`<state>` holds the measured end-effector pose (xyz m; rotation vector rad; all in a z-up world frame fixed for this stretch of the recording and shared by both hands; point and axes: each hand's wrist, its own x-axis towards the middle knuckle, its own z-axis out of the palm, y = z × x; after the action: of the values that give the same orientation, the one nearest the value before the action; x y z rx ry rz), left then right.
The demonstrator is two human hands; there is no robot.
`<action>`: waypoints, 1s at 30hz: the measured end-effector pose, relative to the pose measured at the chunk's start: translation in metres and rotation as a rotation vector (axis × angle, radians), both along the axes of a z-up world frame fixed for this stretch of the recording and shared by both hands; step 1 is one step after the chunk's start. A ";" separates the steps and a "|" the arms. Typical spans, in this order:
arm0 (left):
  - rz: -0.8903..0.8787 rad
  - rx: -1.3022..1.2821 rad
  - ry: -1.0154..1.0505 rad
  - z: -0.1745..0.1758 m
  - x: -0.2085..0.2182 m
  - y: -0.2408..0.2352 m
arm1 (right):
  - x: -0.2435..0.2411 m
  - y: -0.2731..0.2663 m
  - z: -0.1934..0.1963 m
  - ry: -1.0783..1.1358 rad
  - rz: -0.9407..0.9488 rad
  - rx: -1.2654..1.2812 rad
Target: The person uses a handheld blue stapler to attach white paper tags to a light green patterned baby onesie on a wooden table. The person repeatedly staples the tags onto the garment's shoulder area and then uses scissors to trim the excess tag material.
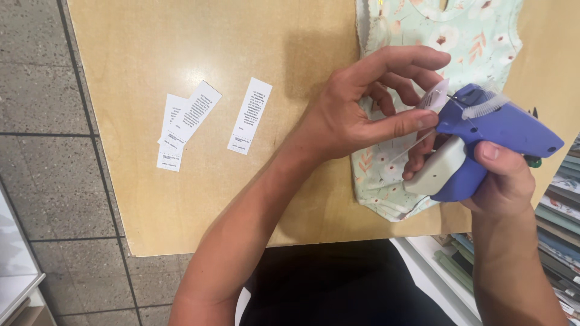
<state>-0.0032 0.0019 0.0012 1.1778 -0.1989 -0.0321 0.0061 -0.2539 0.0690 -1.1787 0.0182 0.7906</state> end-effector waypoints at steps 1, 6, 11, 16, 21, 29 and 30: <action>-0.027 -0.025 -0.009 -0.002 0.001 0.001 | -0.002 -0.003 -0.001 -0.022 0.008 -0.042; -0.088 0.067 -0.135 -0.015 0.004 0.002 | -0.004 -0.013 0.010 -0.320 0.123 -0.344; -0.090 0.149 -0.271 -0.019 0.011 0.009 | 0.009 -0.044 0.011 -0.299 0.156 -0.316; -0.125 0.060 -0.167 -0.003 0.008 0.009 | 0.001 -0.063 -0.002 0.085 0.031 0.102; -0.147 0.130 -0.126 -0.008 0.003 0.011 | -0.007 -0.051 -0.003 0.023 -0.027 -0.018; -0.262 -0.064 -0.074 -0.015 0.005 0.004 | -0.005 -0.007 0.009 -0.388 0.143 -0.319; -0.270 -0.085 -0.028 -0.015 0.004 0.004 | -0.009 -0.003 0.008 -0.376 0.116 -0.396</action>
<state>0.0011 0.0054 -0.0133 1.0608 -0.3792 -0.2423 -0.0025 -0.2569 0.0772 -1.7040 -0.2145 0.6721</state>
